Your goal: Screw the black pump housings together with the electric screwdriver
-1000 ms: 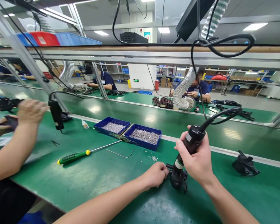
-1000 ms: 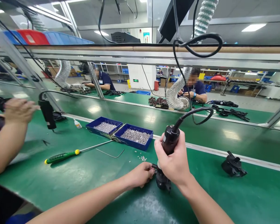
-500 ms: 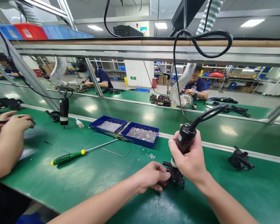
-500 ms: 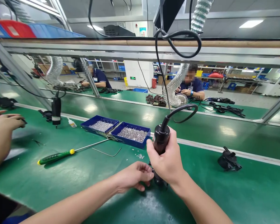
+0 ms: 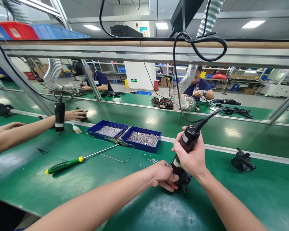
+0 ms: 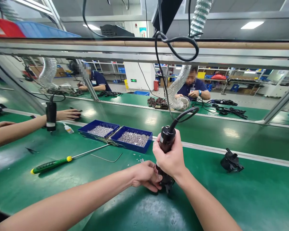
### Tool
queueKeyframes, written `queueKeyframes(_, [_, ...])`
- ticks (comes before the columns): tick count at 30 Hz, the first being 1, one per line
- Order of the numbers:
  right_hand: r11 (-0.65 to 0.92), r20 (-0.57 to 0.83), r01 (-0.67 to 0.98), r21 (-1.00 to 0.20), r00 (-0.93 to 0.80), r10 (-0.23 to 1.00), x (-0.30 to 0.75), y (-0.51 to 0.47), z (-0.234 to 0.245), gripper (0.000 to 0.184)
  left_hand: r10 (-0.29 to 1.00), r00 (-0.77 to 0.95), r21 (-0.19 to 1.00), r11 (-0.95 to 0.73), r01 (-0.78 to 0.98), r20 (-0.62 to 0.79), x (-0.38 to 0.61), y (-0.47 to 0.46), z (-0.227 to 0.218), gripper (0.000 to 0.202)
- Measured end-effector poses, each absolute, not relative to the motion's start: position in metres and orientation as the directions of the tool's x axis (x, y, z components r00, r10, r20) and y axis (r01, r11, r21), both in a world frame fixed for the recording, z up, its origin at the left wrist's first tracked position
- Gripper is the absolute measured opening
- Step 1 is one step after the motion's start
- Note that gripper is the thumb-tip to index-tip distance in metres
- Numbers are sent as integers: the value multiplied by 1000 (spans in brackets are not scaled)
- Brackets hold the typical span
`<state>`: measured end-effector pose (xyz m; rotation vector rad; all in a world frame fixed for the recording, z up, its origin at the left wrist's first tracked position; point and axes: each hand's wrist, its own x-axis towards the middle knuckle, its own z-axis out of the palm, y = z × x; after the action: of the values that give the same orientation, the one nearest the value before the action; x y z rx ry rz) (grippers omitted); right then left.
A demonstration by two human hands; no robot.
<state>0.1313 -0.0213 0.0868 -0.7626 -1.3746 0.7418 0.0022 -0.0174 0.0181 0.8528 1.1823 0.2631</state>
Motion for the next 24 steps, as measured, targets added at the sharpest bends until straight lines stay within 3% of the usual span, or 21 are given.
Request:
queueKeyframes(3, [535,542,-102,-839,-64,838,141,-18,92,40,574,415,700,655,284,-705,3,-15,18,30])
queueKeyframes(7, [340,476,-342,-876,-503,721,152,-14,97,31,539,492,721,607,335,-683,4,-7,13,24])
queueKeyframes(8, [332,464,-336,-881,-486,740,151,-14,96,31,533,497,720,600,348,-684,4,-5,11,25])
queueKeyframes(10, [406,445,-205,-890,-200,873,142,-16,93,30,523,499,715,592,372,-692,4,-3,6,27])
queueKeyframes(12, [451,444,-21,-892,134,886,130,-20,88,29,523,512,725,582,369,-681,3,-2,4,24])
queueKeyframes(13, [455,453,33,-890,196,870,124,-22,86,29,530,520,735,575,360,-670,3,-2,4,22])
queueKeyframes(16, [468,469,38,-883,104,877,115,-25,82,29,550,534,759,552,345,-642,3,-5,7,14])
queueKeyframes(24, [486,487,-44,-873,0,874,116,-24,89,28,622,517,807,490,329,-588,4,-13,16,16])
